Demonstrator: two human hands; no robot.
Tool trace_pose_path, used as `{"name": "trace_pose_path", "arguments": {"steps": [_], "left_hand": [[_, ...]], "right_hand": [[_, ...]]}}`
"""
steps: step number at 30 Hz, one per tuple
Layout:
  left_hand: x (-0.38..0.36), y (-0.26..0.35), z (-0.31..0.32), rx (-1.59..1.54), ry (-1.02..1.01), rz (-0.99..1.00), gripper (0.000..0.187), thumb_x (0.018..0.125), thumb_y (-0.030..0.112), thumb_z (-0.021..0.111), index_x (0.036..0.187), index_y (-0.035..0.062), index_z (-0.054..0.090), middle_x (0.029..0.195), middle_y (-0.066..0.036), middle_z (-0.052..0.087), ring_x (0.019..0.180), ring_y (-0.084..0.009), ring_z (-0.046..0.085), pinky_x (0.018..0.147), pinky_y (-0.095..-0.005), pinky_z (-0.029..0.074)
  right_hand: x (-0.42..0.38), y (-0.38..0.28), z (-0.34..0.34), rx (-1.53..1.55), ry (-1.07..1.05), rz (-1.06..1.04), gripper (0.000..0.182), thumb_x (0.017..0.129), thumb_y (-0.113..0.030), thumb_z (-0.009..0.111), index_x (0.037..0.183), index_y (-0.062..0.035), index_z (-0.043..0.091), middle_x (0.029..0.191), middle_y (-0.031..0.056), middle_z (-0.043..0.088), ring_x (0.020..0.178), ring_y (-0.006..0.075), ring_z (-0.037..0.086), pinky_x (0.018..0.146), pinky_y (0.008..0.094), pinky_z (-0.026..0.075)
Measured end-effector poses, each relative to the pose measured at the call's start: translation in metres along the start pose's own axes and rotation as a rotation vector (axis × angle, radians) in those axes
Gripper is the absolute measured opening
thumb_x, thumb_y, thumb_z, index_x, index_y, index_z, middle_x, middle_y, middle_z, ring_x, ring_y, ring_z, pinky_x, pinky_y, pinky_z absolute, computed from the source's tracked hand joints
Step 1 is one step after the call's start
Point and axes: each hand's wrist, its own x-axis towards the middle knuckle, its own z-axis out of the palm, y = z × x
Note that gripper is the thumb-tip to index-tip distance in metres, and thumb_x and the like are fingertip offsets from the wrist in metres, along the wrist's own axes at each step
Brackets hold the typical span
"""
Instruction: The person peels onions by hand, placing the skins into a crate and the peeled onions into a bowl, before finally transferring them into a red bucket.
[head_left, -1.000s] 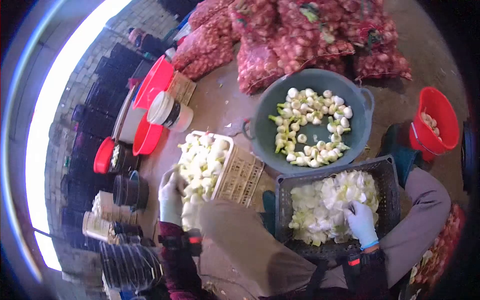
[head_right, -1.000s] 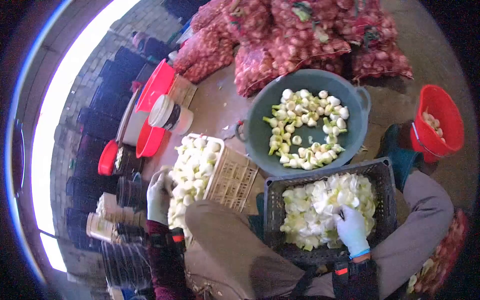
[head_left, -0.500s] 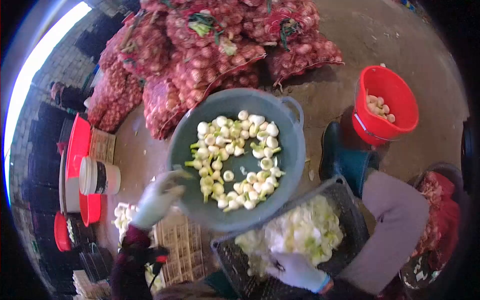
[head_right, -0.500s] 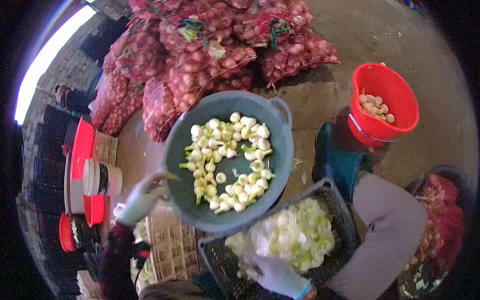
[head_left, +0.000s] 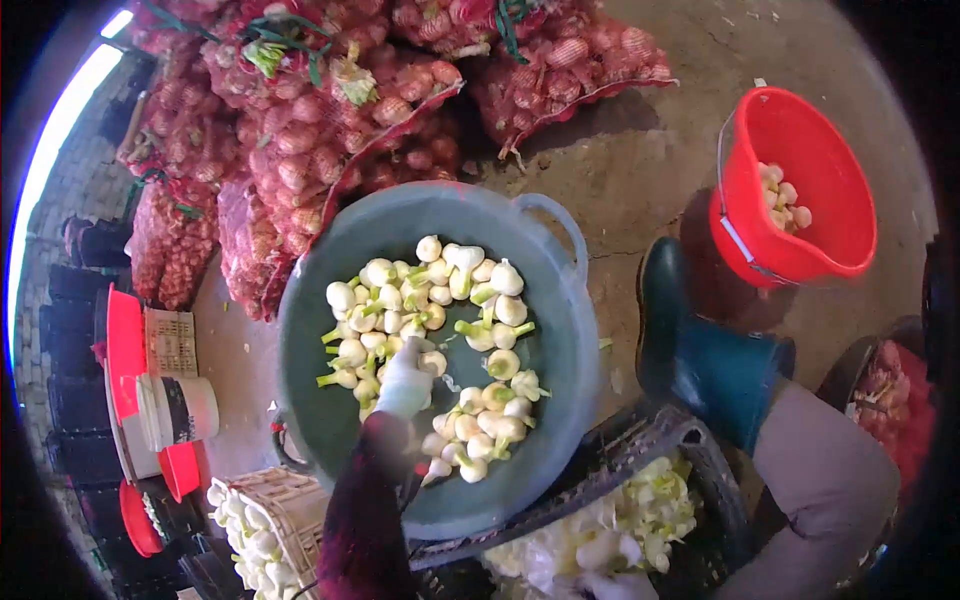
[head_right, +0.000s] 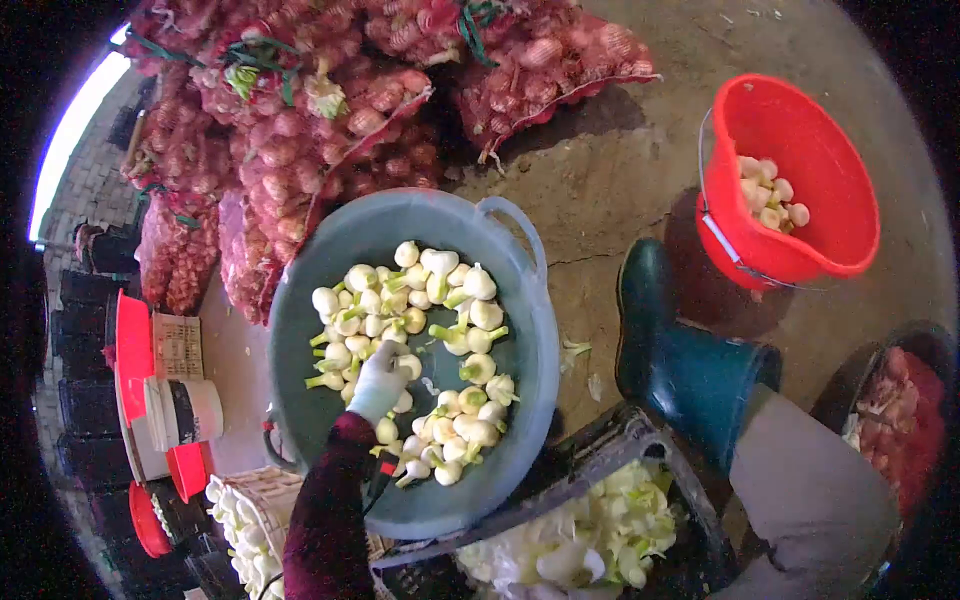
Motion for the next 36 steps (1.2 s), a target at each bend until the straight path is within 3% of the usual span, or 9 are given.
{"name": "trace_pose_path", "arguments": {"steps": [2, 6, 7, 13, 16, 23, 27, 31, 36], "left_hand": [[-0.039, 0.014, -0.032, -0.671, -0.096, -0.070, 0.036, 0.084, 0.007, 0.056, 0.120, 0.0032, 0.052, 0.093, -0.006, 0.060, 0.074, -0.0153, 0.058, 0.062, -0.0263, 0.047], [-0.142, 0.041, -0.100, -0.814, -0.083, 0.190, 0.045, 0.089, 0.022, 0.057, 0.131, 0.0083, 0.048, 0.103, -0.009, 0.059, 0.079, -0.0197, 0.057, 0.065, -0.0277, 0.046], [-0.179, 0.070, -0.112, -1.327, -0.224, 0.108, 0.042, 0.091, 0.027, 0.055, 0.129, 0.0092, 0.049, 0.103, -0.009, 0.058, 0.079, -0.0191, 0.056, 0.063, -0.0268, 0.043], [-0.322, 0.123, -0.098, -0.909, 0.152, 0.067, 0.031, 0.091, 0.024, 0.060, 0.115, 0.0063, 0.053, 0.078, 0.001, 0.052, 0.059, -0.0063, 0.046, 0.051, -0.0213, 0.038], [-0.375, 0.120, -0.069, -0.792, 0.212, -0.034, 0.026, 0.090, 0.030, 0.059, 0.097, 0.0055, 0.056, 0.071, 0.002, 0.048, 0.050, -0.0066, 0.040, 0.044, -0.0191, 0.031], [-0.417, 0.094, 0.008, -1.267, 0.369, -0.253, 0.022, 0.093, 0.022, 0.060, 0.081, 0.0049, 0.054, 0.067, -0.002, 0.052, 0.049, -0.0102, 0.048, 0.044, -0.0221, 0.035], [-0.411, 0.085, 0.044, -1.564, 0.366, -0.415, 0.034, 0.096, 0.035, 0.056, 0.081, 0.0049, 0.055, 0.072, -0.004, 0.057, 0.056, -0.0152, 0.056, 0.053, -0.0245, 0.048], [-0.400, 0.089, 0.065, -1.550, 0.214, -0.468, 0.047, 0.092, 0.052, 0.054, 0.069, 0.0114, 0.050, 0.070, -0.008, 0.060, 0.059, -0.0229, 0.063, 0.056, -0.0339, 0.053], [-0.400, 0.091, 0.064, -1.910, 0.168, -0.259, 0.067, 0.093, 0.056, 0.048, 0.126, -0.0026, 0.045, 0.111, -0.014, 0.058, 0.097, -0.0291, 0.061, 0.082, -0.0436, 0.052]], "right_hand": [[-0.008, -0.001, 0.002, -0.018, 0.069, -0.087, 0.019, 0.090, -0.026, 0.061, 0.092, -0.0064, 0.062, 0.068, 0.0166, 0.059, 0.060, 0.0371, 0.059, 0.051, 0.0452, 0.044], [-0.030, -0.003, 0.005, -0.004, 0.067, -0.167, 0.023, 0.090, -0.027, 0.063, 0.092, -0.0036, 0.064, 0.071, 0.0167, 0.062, 0.065, 0.0355, 0.061, 0.056, 0.0427, 0.047], [-0.035, -0.004, 0.006, 0.012, 0.056, -0.180, 0.024, 0.089, -0.028, 0.063, 0.096, -0.0059, 0.066, 0.074, 0.0154, 0.065, 0.068, 0.0329, 0.064, 0.059, 0.0405, 0.049], [-0.061, 0.001, 0.014, -0.017, -0.026, -0.249, 0.019, 0.088, -0.023, 0.060, 0.097, -0.0089, 0.067, 0.076, 0.0147, 0.066, 0.070, 0.0342, 0.065, 0.063, 0.0406, 0.051], [-0.062, 0.008, 0.015, 0.019, 0.027, -0.406, 0.023, 0.090, -0.022, 0.062, 0.102, -0.0031, 0.067, 0.089, 0.0109, 0.071, 0.076, 0.0215, 0.068, 0.069, 0.0314, 0.052], [-0.065, 0.019, 0.019, 0.256, -0.109, -0.301, 0.024, 0.094, -0.014, 0.058, 0.111, 0.0025, 0.062, 0.094, 0.0068, 0.067, 0.078, 0.0093, 0.063, 0.067, 0.0247, 0.053], [-0.071, 0.010, 0.026, 0.204, -0.097, -0.445, 0.033, 0.088, -0.020, 0.067, 0.113, 0.0000, 0.062, 0.101, 0.0093, 0.067, 0.079, 0.0141, 0.065, 0.072, 0.0296, 0.053], [-0.067, 0.010, 0.039, 0.004, -0.050, -0.475, 0.034, 0.082, -0.023, 0.070, 0.109, -0.0017, 0.065, 0.091, 0.0170, 0.067, 0.084, 0.0322, 0.065, 0.074, 0.0393, 0.051], [-0.055, 0.015, 0.035, 0.053, 0.082, -0.350, 0.025, 0.083, -0.025, 0.069, 0.090, -0.0009, 0.065, 0.075, 0.0198, 0.063, 0.070, 0.0372, 0.061, 0.061, 0.0429, 0.046]]}}
